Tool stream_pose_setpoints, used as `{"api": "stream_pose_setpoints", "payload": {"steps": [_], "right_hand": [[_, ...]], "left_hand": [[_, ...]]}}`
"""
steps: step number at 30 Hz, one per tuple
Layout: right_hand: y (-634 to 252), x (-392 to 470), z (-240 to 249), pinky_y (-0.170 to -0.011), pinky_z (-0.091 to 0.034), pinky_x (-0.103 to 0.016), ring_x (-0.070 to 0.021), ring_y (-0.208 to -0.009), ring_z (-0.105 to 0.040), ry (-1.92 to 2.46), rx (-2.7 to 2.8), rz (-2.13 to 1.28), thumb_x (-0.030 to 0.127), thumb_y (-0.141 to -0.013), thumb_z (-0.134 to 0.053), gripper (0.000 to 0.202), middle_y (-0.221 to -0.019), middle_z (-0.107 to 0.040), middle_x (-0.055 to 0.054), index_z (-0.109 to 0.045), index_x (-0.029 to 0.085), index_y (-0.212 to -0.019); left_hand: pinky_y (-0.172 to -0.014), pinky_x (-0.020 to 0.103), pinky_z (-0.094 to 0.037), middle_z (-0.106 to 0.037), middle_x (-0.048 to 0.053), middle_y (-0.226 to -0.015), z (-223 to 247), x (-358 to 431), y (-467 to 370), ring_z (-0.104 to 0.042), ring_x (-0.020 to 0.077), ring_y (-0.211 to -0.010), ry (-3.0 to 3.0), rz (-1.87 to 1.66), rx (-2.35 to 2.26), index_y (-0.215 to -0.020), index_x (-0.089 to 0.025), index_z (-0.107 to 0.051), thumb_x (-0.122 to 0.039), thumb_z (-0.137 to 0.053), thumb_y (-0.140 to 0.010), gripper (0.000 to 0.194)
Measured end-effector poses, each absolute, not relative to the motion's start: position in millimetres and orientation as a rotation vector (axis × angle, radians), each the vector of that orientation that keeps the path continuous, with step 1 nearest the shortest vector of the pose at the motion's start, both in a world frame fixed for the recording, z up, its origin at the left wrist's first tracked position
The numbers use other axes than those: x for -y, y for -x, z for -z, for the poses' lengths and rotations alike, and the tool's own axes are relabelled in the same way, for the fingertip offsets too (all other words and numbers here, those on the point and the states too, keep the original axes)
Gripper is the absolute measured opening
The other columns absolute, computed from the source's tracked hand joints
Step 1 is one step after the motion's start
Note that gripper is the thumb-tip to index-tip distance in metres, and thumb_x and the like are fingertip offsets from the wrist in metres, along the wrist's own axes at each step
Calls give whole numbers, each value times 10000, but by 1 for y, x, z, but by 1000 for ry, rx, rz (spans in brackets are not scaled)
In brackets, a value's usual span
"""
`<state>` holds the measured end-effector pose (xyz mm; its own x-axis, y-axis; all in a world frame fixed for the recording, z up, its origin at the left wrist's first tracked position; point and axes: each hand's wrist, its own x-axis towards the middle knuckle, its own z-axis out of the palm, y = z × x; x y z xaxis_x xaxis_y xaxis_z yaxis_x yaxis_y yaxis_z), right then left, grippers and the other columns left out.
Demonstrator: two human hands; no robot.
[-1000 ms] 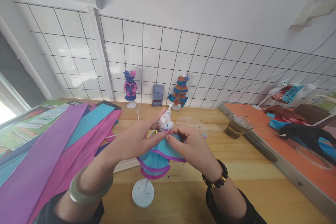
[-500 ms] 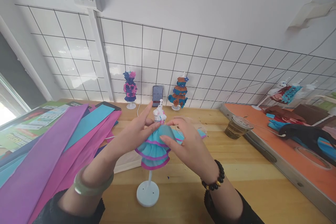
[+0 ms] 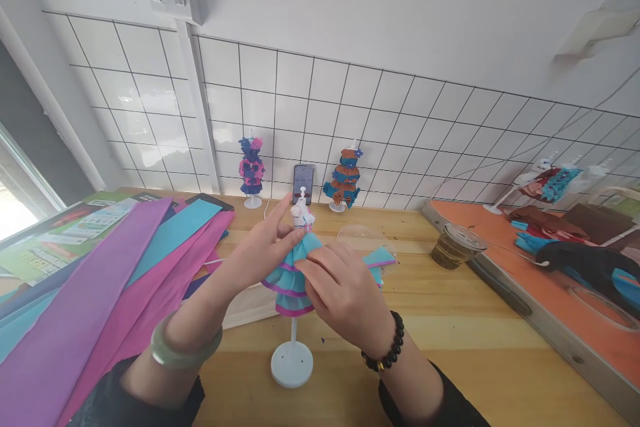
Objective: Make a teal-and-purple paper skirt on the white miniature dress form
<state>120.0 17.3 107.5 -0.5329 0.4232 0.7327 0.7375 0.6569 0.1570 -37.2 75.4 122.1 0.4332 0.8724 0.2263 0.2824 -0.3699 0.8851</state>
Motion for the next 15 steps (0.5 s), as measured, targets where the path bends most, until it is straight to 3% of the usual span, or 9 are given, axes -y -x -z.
{"api": "stream_pose_setpoints", "payload": {"steps": [9, 15], "right_hand": [[-114, -16, -103, -542, -349, -297, -154, -604, -453, 839, 2206, 718, 17, -823, -460, 231, -646, -553, -45, -633, 137, -727], [-123, -14, -108, -597, -411, -330, -185, -695, -528, 790, 2188, 317, 86, -798, -450, 218, -803, -623, -67, -604, 172, -927]], "left_hand": [[-489, 234, -314, -384, -47, -598, -120, -78, 38, -376, 124, -539, -1858, -938, -938, -1437, -244, -121, -437, -471, -854, 707], [-513, 240, -319, -375, -46, -625, -120, -77, 40, -368, 124, -572, -1860, -854, -890, -1444, -256, -71, -442, -441, -871, 707]]}}
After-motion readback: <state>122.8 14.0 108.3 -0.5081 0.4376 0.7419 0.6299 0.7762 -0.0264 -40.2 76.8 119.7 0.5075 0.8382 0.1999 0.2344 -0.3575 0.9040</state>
